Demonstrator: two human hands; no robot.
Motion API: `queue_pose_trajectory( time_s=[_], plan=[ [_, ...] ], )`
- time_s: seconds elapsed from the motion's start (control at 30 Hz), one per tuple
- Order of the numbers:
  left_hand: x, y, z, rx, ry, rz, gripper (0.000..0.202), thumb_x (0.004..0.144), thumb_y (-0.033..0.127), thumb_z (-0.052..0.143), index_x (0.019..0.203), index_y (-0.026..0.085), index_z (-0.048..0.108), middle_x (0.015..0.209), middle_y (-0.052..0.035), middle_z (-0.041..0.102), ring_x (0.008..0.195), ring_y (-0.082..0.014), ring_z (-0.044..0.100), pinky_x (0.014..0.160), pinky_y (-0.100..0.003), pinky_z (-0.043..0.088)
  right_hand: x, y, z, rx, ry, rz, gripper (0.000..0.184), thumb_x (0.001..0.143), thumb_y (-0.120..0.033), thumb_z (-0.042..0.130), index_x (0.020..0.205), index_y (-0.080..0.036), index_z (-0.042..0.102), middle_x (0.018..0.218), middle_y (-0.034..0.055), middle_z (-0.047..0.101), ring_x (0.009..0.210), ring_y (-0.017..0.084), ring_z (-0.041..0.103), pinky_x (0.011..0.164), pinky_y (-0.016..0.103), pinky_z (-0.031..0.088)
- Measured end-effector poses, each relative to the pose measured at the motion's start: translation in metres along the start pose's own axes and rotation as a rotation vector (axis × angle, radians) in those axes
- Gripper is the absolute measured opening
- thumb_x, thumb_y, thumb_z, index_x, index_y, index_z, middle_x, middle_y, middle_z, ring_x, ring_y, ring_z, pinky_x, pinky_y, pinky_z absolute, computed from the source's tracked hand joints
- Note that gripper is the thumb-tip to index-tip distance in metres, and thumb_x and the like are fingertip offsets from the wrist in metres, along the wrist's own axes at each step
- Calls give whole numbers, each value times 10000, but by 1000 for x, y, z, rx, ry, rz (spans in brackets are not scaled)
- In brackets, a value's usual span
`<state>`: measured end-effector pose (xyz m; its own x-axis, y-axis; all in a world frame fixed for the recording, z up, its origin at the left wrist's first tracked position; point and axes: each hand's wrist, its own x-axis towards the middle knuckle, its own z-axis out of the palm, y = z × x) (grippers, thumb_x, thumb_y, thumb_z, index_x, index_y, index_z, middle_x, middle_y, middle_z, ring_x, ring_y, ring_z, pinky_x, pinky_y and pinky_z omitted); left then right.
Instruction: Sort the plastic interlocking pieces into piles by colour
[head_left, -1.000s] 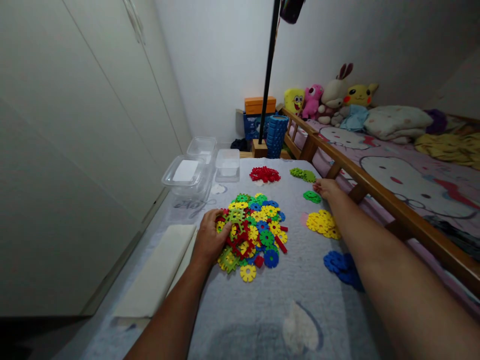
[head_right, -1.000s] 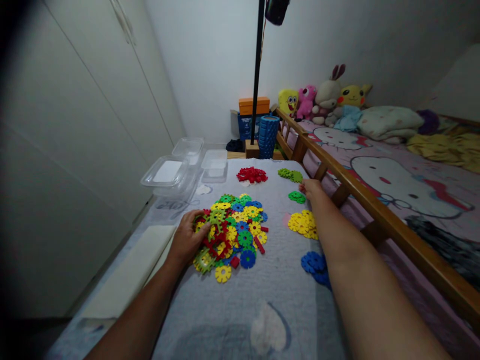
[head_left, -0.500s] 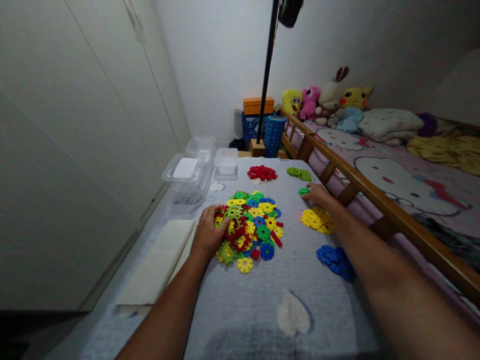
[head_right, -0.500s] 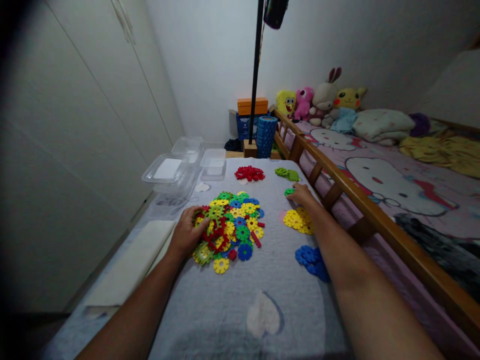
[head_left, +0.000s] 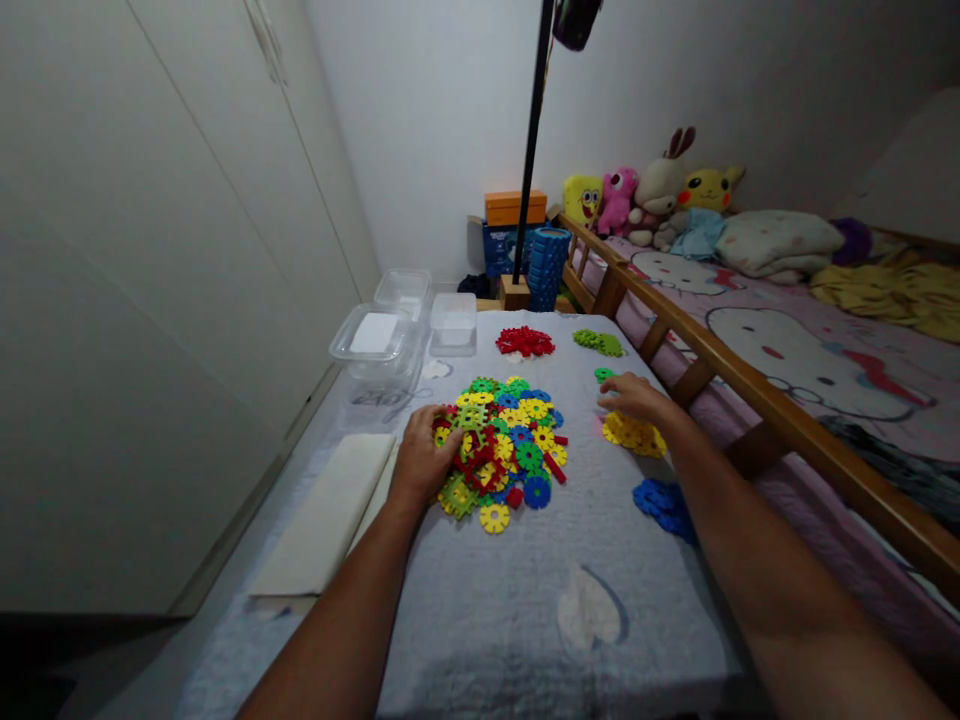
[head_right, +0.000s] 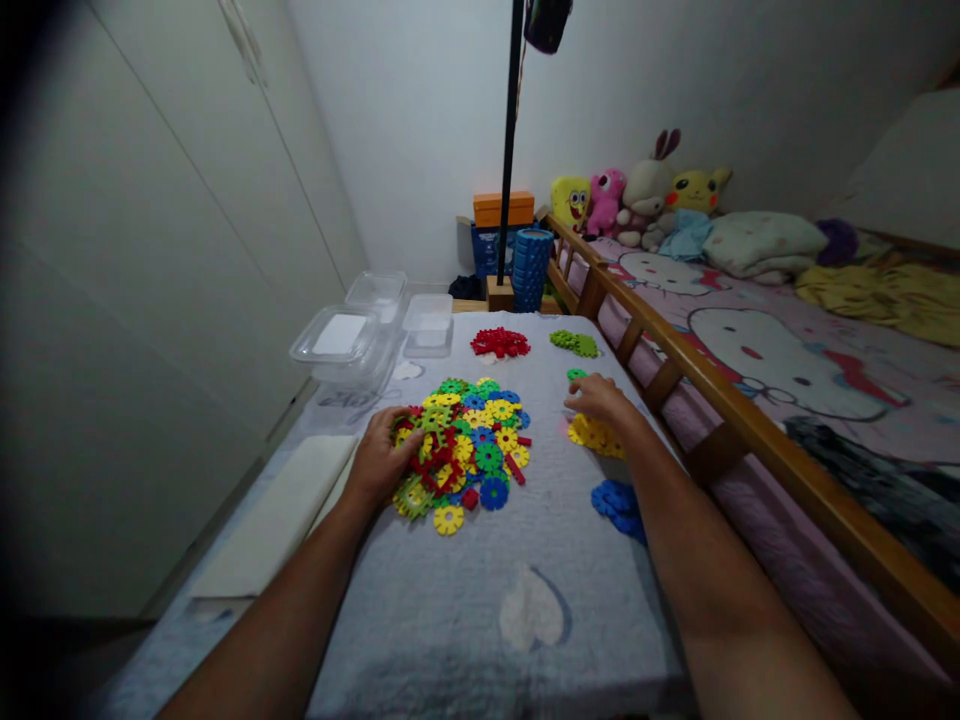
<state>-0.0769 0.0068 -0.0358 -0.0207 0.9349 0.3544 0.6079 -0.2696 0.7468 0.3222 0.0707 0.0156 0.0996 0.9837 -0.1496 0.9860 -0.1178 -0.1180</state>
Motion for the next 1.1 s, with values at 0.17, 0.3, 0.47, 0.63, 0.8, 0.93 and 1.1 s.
queue_pose_trajectory(
  time_s=[0.17, 0.3, 0.47, 0.63, 0.8, 0.93, 1.1],
  plan=[
    [0, 0, 0, 17, -5, 8, 285, 850, 360, 622, 1095, 215, 609, 1179, -96, 631, 1168, -269, 586, 1077, -457, 464, -26, 25, 0, 4, -64, -13, 632, 755, -528, 750, 1300, -214, 683, 1327, 158, 630, 1238, 342, 573, 1016, 408, 451],
    [0, -1, -1, 24, -5, 18, 292, 856, 365, 616, 1106, 214, 610, 1182, -97, 634, 1173, -269, 585, 1076, -455, 463, -43, 23, 6, -22, -142, -55, 851, 690, -527, 805, 1435, -190, 572, 1422, 188, 558, 1346, 356, 492, 1100, 426, 384],
    [0, -1, -1, 32, 2, 26, 307, 848, 364, 619, 1118, 216, 611, 1179, -96, 636, 1171, -269, 593, 1074, -447, 466, -55, 14, 12, -41, -76, -60, 848, 670, -450, 828, 1439, -213, 559, 1465, 181, 521, 1354, 375, 475, 1086, 463, 392],
    [0, -1, -1, 33, 3, 20, 308, 840, 366, 620, 1108, 214, 611, 1166, -96, 640, 1162, -269, 597, 1070, -446, 469, -60, -22, 9, 57, 67, -247, 670, 763, -387, 791, 1381, -209, 601, 1438, 161, 561, 1326, 350, 501, 1080, 476, 408],
    [0, 0, -1, 30, -9, 7, 300, 841, 362, 612, 1101, 212, 605, 1169, -96, 638, 1172, -268, 588, 1080, -444, 460, -52, -71, 16, 207, 65, -457, 335, 862, -238, 693, 1194, -187, 704, 1200, 121, 695, 1108, 242, 631, 990, 345, 462],
    [0, 0, -1, 17, -2, 14, 282, 842, 354, 613, 1090, 220, 603, 1172, -92, 635, 1166, -265, 592, 1071, -443, 467, -41, -96, 26, 211, 140, -414, 347, 876, -245, 687, 1211, -157, 691, 1192, 135, 671, 1110, 238, 606, 984, 330, 438],
    [0, 0, -1, 10, 3, 16, 269, 838, 338, 625, 1080, 223, 605, 1159, -88, 639, 1159, -264, 593, 1072, -450, 468, -32, -107, 33, 230, 169, -400, 253, 796, -231, 753, 1039, -179, 703, 1080, 91, 663, 1023, 218, 574, 925, 310, 431]
  ],
)
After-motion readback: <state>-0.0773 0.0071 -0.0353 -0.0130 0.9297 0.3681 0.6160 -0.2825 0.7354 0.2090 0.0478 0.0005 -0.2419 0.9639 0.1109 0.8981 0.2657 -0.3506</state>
